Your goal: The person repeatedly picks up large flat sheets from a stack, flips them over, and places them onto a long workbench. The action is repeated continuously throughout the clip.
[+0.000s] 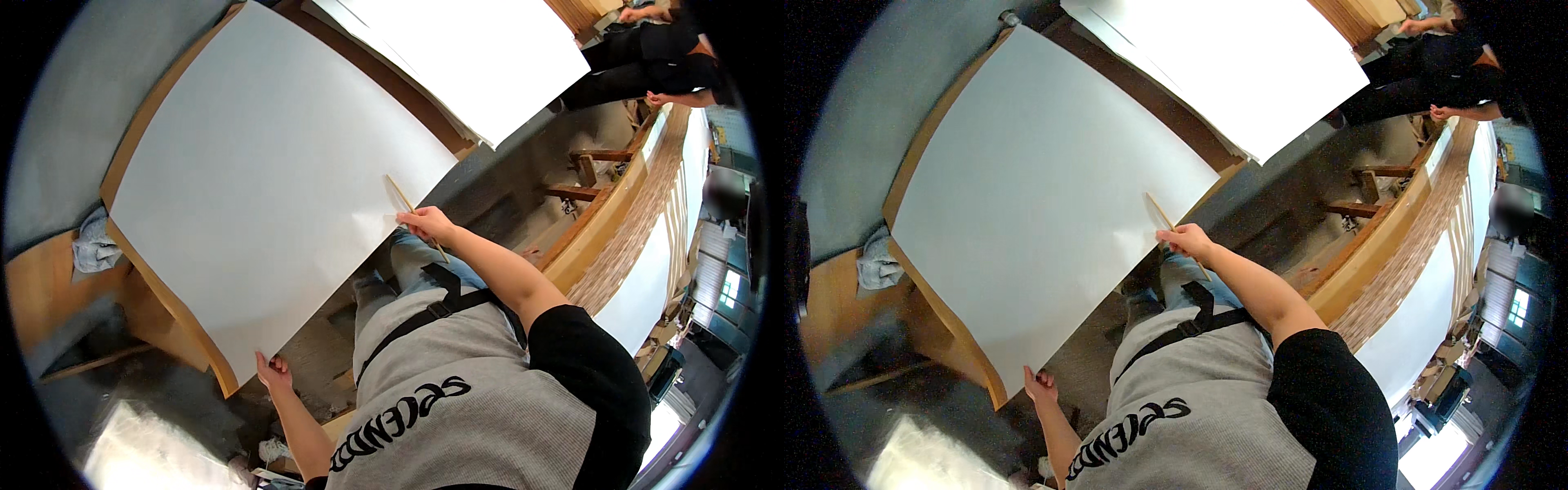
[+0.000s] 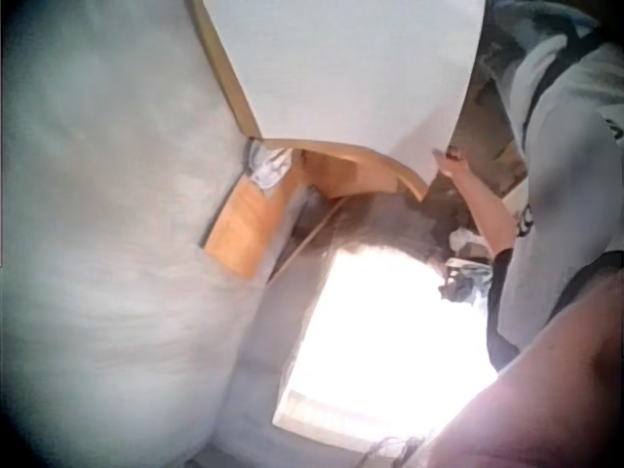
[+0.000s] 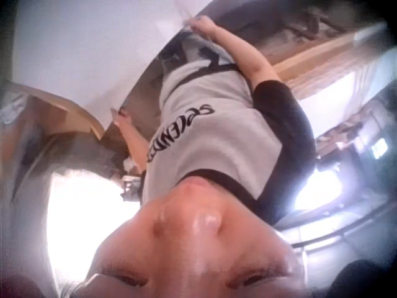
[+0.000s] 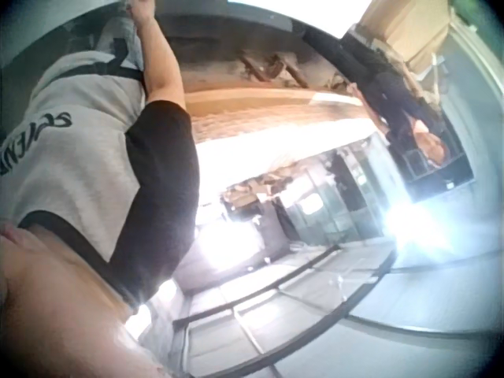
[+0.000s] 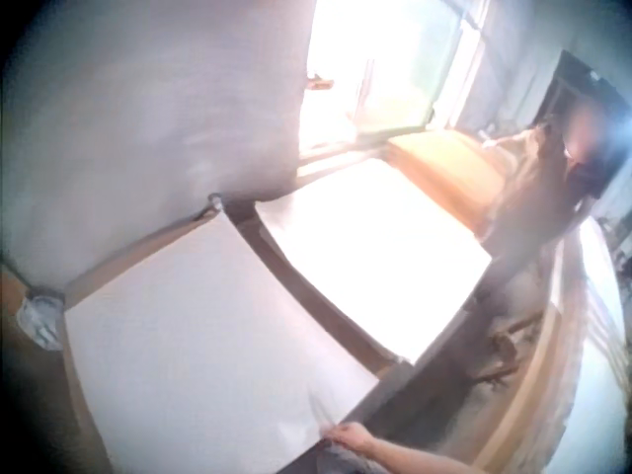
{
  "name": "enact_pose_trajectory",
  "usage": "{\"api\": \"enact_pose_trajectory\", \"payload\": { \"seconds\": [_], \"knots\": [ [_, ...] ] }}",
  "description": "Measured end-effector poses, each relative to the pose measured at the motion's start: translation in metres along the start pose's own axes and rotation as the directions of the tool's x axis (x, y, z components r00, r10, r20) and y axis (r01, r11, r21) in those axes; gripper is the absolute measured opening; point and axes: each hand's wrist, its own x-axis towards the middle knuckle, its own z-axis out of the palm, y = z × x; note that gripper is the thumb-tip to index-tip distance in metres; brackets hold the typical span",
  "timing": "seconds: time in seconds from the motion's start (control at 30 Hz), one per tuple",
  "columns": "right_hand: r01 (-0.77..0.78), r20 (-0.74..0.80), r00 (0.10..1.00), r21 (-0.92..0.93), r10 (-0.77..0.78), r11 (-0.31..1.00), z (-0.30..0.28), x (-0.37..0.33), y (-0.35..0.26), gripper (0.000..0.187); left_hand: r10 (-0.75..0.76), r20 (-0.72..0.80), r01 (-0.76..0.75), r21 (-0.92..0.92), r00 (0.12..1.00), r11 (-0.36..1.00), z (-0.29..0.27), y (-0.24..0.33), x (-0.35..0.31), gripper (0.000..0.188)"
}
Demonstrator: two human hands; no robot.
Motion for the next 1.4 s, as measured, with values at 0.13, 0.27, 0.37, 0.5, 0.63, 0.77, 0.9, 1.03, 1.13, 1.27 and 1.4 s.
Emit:
{"api": "enact_pose_trajectory", "payload": {
  "seconds": [0.13,0.27,0.37,0.5,0.63,0.77,0.9,1.03,1.13,1.27,1.4],
  "knots": [
    [0.023,0.095,0.995,0.14,-0.037,0.99,-0.013,0.003,0.008,0.028,0.047,-0.038,-0.046,0.025,0.998,0.999,-0.006,0.007,-0.024,0.029],
    [0.002,0.145,0.989,0.221,-0.035,0.975,-0.015,-0.003,0.006,0.03,0.05,-0.061,-0.048,0.036,0.997,0.998,0.005,0.014,-0.053,0.027],
    [-0.041,0.225,0.974,0.292,-0.027,0.956,-0.014,0.005,0.008,0.038,0.098,-0.048,-0.093,0.085,0.994,0.992,0.005,0.021,-0.056,0.026],
    [0.195,0.088,0.977,0.019,-0.196,0.981,0.013,0.002,-0.001,0.04,0.181,-0.02,-0.178,0.107,0.983,0.978,0.025,0.054,-0.072,0.027],
    [0.31,-0.001,0.95,0.08,-0.311,0.947,0.025,-0.014,-0.013,0.032,0.42,0.183,-0.45,0.178,0.889,0.875,0.052,0.121,-0.065,0.039],
    [0.422,-0.122,0.906,0.174,-0.406,0.89,0.003,-0.082,-0.027,0.026,0.636,0.356,-0.709,0.125,0.685,0.694,0.142,0.199,-0.11,0.038],
    [0.511,-0.166,0.859,0.232,-0.484,0.828,-0.018,-0.164,-0.036,0.028,0.779,0.611,-0.872,-0.296,0.141,0.389,0.242,0.221,-0.202,0.031],
    [0.673,-0.31,0.739,0.311,-0.598,0.671,-0.047,-0.27,-0.035,0.026,0.719,0.633,-0.656,-0.677,-0.286,0.334,0.315,0.214,-0.328,0.026],
    [0.716,-0.471,0.683,0.281,-0.558,0.639,-0.074,-0.363,-0.01,0.026,0.598,0.636,-0.413,-0.771,-0.487,0.485,0.349,0.185,-0.417,0.024],
    [0.857,-0.755,0.447,0.209,-0.48,0.471,-0.107,-0.462,0.013,0.027,0.382,0.726,-0.381,-0.647,-0.572,0.66,0.418,0.188,-0.495,0.041],
    [0.948,-0.909,0.141,0.01,-0.393,0.319,-0.16,-0.542,0.05,0.028,0.194,0.736,-0.373,-0.529,-0.648,0.762,0.463,0.104,-0.62,0.04]
  ]
}}
